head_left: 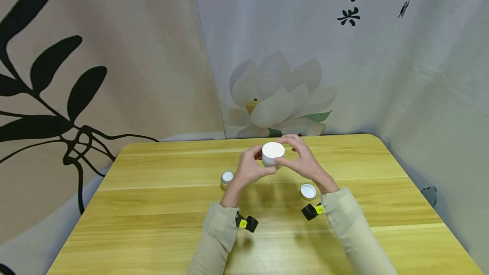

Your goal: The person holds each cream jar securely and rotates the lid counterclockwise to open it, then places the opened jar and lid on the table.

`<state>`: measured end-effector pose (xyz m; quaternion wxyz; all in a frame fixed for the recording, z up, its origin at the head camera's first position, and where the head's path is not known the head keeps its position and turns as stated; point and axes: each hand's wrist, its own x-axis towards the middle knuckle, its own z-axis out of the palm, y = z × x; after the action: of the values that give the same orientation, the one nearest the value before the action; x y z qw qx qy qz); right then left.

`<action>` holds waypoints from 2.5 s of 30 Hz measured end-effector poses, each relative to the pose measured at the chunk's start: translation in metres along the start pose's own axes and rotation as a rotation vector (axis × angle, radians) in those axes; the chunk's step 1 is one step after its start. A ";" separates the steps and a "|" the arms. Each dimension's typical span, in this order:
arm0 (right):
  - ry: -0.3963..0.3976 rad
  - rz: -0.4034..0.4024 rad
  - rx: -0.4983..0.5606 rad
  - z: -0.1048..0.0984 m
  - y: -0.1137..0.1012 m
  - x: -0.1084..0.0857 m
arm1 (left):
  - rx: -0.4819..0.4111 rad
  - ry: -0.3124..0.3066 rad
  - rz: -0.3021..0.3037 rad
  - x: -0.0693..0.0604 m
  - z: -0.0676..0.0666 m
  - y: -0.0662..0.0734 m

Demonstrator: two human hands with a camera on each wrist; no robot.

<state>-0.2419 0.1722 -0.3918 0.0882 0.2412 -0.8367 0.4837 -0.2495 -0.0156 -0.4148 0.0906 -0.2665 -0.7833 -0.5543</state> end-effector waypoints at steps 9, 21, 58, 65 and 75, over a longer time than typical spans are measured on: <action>0.018 0.043 -0.015 0.002 -0.003 0.002 | 0.005 -0.013 -0.011 0.000 0.002 0.001; -0.042 -0.037 0.014 0.000 -0.001 0.000 | -0.003 -0.036 -0.031 -0.001 0.001 0.002; -0.012 0.042 0.047 0.005 -0.001 -0.003 | -0.004 -0.047 -0.028 -0.003 0.001 0.001; -0.073 -0.004 0.044 0.001 -0.013 -0.005 | -0.004 -0.044 -0.028 -0.003 -0.001 0.001; -0.022 0.027 0.036 0.002 -0.041 -0.005 | 0.001 -0.044 -0.025 -0.004 -0.003 0.003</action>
<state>-0.2171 0.1552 -0.3629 0.0680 0.2366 -0.8320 0.4972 -0.2455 -0.0185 -0.4133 0.0666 -0.2686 -0.7887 -0.5489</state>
